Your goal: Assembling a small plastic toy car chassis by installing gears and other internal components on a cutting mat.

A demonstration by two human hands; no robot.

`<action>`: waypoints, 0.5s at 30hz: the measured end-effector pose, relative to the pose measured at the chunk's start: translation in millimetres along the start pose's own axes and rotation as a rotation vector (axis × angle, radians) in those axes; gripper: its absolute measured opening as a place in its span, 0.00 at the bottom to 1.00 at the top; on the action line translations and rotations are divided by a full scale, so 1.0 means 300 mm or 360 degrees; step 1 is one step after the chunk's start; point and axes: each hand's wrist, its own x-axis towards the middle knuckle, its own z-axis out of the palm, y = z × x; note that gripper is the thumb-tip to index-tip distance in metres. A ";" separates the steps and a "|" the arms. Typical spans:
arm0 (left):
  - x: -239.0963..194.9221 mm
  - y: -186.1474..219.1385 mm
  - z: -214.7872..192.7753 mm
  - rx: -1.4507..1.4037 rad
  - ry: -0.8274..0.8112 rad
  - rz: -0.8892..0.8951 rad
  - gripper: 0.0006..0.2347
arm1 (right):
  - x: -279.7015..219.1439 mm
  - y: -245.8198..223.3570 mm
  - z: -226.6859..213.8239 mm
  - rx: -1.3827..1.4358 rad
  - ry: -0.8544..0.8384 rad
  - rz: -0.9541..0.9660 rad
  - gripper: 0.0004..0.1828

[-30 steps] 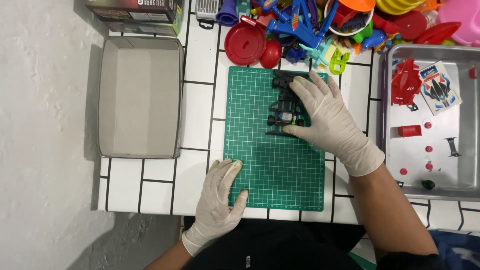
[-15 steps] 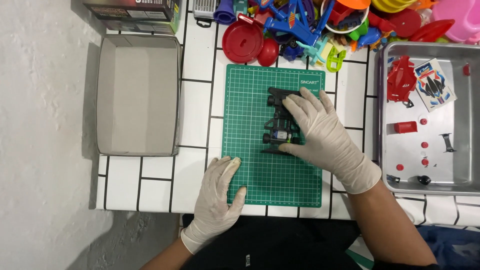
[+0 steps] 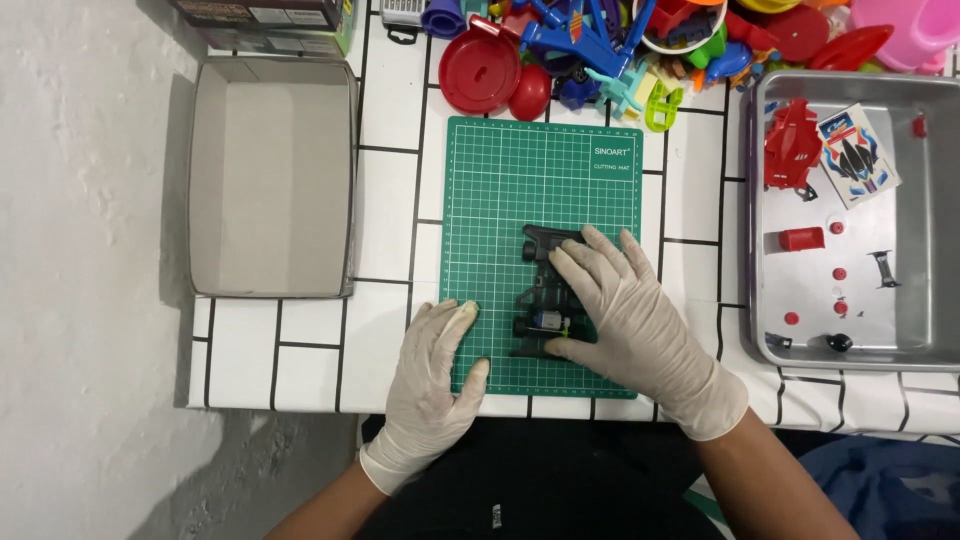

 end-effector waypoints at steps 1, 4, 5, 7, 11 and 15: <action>-0.003 -0.002 0.002 0.0000 -0.0001 0.0000 0.20 | -0.010 -0.006 0.008 0.0001 0.0000 0.0000 0.56; -0.006 -0.004 0.006 0.0004 0.0003 0.0001 0.20 | -0.036 -0.020 0.029 -0.0032 -0.0027 0.0014 0.56; -0.006 -0.002 0.005 0.0022 0.0008 0.0007 0.19 | -0.045 -0.024 0.033 -0.0055 -0.0015 0.0004 0.57; -0.006 0.001 0.004 0.0038 0.0012 0.0014 0.19 | -0.055 -0.035 0.032 -0.0079 -0.0003 -0.0004 0.57; -0.009 0.004 0.002 0.0022 0.0015 0.0004 0.19 | -0.070 -0.050 0.034 -0.0034 -0.0006 -0.0010 0.55; -0.010 0.004 0.003 0.0055 0.0015 0.0020 0.19 | -0.080 -0.045 0.042 -0.0052 0.0014 0.0000 0.56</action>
